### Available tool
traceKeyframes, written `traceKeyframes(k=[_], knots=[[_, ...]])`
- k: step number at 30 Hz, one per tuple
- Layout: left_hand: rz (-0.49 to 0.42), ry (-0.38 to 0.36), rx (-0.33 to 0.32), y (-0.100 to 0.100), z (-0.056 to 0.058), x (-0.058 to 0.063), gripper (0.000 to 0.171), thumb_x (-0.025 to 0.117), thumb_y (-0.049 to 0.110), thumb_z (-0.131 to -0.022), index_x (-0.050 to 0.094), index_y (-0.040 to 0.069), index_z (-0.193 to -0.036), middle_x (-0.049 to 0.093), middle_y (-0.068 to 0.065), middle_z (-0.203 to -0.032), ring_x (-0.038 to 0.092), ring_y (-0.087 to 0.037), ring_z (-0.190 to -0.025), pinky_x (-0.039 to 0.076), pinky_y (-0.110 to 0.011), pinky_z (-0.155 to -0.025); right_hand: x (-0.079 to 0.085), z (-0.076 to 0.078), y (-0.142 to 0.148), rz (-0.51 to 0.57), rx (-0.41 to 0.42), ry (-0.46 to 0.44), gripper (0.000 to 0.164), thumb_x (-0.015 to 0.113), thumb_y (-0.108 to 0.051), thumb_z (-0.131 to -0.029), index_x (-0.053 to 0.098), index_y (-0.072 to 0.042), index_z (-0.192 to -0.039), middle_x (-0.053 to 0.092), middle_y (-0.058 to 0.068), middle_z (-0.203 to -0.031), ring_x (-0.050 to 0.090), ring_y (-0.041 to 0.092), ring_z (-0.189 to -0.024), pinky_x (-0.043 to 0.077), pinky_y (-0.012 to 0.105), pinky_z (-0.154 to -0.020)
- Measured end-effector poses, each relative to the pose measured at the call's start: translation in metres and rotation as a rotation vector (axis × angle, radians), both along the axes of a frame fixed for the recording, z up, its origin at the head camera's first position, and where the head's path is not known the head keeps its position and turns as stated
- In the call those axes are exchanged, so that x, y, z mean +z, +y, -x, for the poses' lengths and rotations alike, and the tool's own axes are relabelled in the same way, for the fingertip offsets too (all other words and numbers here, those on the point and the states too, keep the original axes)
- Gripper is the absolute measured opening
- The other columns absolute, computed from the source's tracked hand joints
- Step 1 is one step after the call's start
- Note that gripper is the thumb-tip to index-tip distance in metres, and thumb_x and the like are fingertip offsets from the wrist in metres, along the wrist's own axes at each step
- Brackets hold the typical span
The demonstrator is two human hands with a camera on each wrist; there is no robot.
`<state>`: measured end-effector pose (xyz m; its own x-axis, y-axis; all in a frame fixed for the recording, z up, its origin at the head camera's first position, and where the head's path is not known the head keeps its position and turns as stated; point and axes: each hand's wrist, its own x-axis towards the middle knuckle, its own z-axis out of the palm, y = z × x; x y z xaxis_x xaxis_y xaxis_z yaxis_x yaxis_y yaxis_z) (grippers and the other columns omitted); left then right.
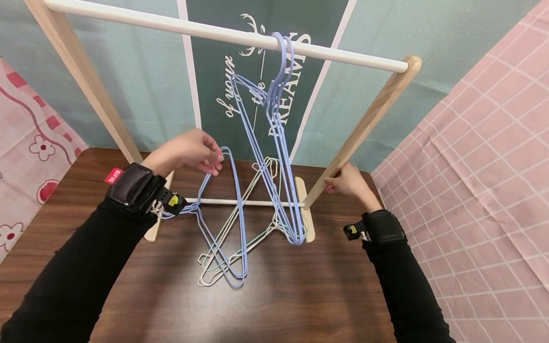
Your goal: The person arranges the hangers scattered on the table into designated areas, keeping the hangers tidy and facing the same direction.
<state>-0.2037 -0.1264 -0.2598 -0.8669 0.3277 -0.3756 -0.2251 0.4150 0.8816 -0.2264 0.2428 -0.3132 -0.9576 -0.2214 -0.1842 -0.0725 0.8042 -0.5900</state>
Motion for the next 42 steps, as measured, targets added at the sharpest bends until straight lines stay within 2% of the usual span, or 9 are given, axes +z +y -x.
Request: traceKeyframes(k=[9, 15, 21, 28, 35, 42], knots=[[-0.017, -0.049, -0.01, -0.012, -0.002, -0.024, 0.022, 0.051, -0.002, -0.091, 0.047, -0.016, -0.107, 0.062, -0.012, -0.071, 0.064, -0.017, -0.061, 0.057, -0.028, -0.062, 0.001, -0.001, 0.0, -0.006, 0.001, 0.007, 0.027, 0.057, -0.004, -0.088, 0.051, 0.016, -0.105, 0.064, 0.027, -0.085, 0.067, 0.029, -0.07, 0.057, 0.026, -0.056], [-0.01, -0.072, -0.014, -0.017, -0.003, -0.037, 0.022, 0.051, -0.002, -0.09, 0.047, -0.015, -0.107, 0.062, -0.011, -0.072, 0.064, -0.018, -0.064, 0.057, -0.029, -0.066, 0.001, -0.002, 0.0, 0.01, 0.004, 0.001, 0.028, 0.057, -0.003, -0.089, 0.049, 0.017, -0.107, 0.063, 0.029, -0.087, 0.066, 0.031, -0.073, 0.057, 0.027, -0.057], [-0.028, -0.082, -0.015, -0.022, -0.008, -0.053, 0.022, 0.052, -0.003, -0.09, 0.045, -0.016, -0.106, 0.062, -0.01, -0.071, 0.063, -0.017, -0.064, 0.056, -0.026, -0.064, 0.0, -0.002, 0.0, 0.011, 0.005, 0.004, 0.028, 0.057, -0.003, -0.089, 0.049, 0.017, -0.108, 0.063, 0.03, -0.088, 0.067, 0.03, -0.072, 0.057, 0.027, -0.057], [-0.007, -0.107, 0.0, -0.027, -0.011, -0.072, 0.02, 0.05, -0.003, -0.09, 0.047, -0.017, -0.105, 0.063, -0.01, -0.07, 0.064, -0.016, -0.064, 0.057, -0.026, -0.065, 0.0, -0.002, 0.0, 0.013, 0.006, 0.006, 0.028, 0.057, -0.003, -0.089, 0.049, 0.016, -0.108, 0.062, 0.03, -0.089, 0.067, 0.03, -0.072, 0.057, 0.027, -0.058], [-0.045, -0.134, 0.001, -0.033, -0.015, -0.086, 0.017, 0.049, -0.003, -0.09, 0.047, -0.016, -0.1, 0.064, -0.009, -0.069, 0.063, -0.013, -0.063, 0.057, -0.026, -0.065, 0.001, -0.002, 0.0, 0.013, 0.003, 0.01, 0.028, 0.057, -0.003, -0.089, 0.049, 0.016, -0.107, 0.063, 0.03, -0.089, 0.067, 0.029, -0.072, 0.057, 0.027, -0.058], [-0.047, -0.17, 0.017, -0.038, -0.017, -0.1, 0.022, 0.048, -0.002, -0.091, 0.046, -0.018, -0.105, 0.065, -0.011, -0.073, 0.064, -0.014, -0.065, 0.057, -0.026, -0.064, 0.0, -0.001, 0.001, 0.015, 0.004, 0.007, 0.028, 0.057, -0.003, -0.089, 0.049, 0.016, -0.108, 0.062, 0.03, -0.09, 0.067, 0.029, -0.072, 0.057, 0.028, -0.059]])
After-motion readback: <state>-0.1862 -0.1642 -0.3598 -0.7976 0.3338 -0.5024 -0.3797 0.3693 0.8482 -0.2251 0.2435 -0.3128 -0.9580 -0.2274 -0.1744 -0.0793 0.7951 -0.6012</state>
